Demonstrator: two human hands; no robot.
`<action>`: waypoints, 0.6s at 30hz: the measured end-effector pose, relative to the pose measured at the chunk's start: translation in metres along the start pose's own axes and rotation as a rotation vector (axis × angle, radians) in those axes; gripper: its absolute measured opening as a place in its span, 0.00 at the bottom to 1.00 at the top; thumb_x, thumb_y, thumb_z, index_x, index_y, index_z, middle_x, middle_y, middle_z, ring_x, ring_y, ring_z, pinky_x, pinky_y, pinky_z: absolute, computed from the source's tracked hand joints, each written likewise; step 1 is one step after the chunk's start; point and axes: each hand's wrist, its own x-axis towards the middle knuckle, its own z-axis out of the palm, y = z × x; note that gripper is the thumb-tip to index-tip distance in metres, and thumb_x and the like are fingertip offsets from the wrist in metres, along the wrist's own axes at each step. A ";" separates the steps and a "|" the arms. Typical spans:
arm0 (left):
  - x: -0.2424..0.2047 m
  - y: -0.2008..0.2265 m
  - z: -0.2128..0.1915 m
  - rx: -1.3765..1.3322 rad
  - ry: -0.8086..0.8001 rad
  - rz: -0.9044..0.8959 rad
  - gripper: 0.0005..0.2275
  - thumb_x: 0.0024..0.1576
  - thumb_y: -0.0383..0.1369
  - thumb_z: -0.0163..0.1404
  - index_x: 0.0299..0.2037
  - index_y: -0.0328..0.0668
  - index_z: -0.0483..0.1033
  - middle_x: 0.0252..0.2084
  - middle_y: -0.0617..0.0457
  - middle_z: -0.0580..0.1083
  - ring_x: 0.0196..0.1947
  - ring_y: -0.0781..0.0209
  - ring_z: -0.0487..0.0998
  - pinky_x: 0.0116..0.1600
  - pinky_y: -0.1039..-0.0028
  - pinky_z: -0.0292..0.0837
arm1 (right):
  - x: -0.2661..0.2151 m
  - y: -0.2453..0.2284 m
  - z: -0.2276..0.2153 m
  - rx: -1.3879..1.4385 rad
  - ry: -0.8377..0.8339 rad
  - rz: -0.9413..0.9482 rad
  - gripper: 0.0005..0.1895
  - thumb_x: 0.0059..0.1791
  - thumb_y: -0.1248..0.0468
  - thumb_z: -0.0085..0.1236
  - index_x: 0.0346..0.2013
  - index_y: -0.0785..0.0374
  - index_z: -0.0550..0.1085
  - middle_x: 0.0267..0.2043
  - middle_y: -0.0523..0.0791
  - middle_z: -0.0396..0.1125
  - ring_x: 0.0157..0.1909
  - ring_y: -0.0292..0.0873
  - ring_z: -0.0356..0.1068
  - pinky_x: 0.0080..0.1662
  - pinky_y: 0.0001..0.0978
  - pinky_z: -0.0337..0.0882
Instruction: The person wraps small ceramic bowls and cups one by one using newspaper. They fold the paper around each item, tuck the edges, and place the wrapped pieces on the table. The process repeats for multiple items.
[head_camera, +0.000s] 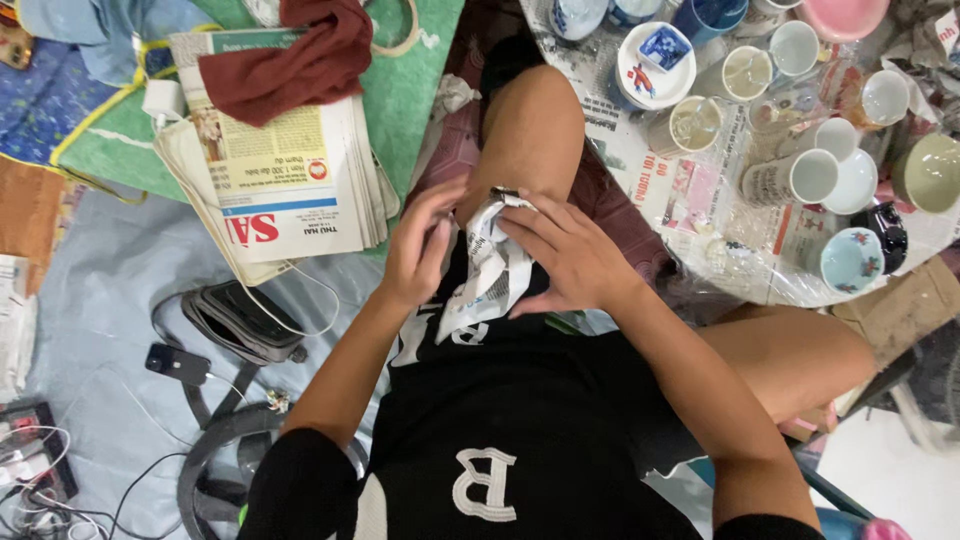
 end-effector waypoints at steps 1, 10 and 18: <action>-0.008 -0.001 -0.008 0.246 0.024 0.075 0.18 0.62 0.22 0.49 0.63 0.40 0.69 0.61 0.41 0.72 0.61 0.42 0.75 0.66 0.61 0.72 | 0.001 0.000 -0.001 0.014 -0.003 0.001 0.54 0.32 0.39 0.69 0.64 0.68 0.66 0.66 0.51 0.60 0.72 0.58 0.54 0.65 0.52 0.59; -0.025 0.021 -0.012 0.657 -0.159 0.557 0.14 0.52 0.27 0.62 0.49 0.43 0.82 0.40 0.55 0.77 0.37 0.58 0.78 0.40 0.68 0.72 | 0.004 -0.004 0.002 -0.040 -0.017 0.032 0.43 0.37 0.53 0.69 0.63 0.66 0.68 0.65 0.48 0.61 0.74 0.54 0.53 0.70 0.50 0.55; 0.012 0.019 0.001 0.381 -0.036 0.375 0.05 0.52 0.26 0.64 0.31 0.40 0.80 0.29 0.52 0.75 0.27 0.55 0.75 0.32 0.67 0.67 | -0.003 -0.009 0.005 0.008 0.049 -0.005 0.38 0.44 0.47 0.65 0.58 0.72 0.71 0.63 0.52 0.61 0.72 0.58 0.51 0.70 0.51 0.54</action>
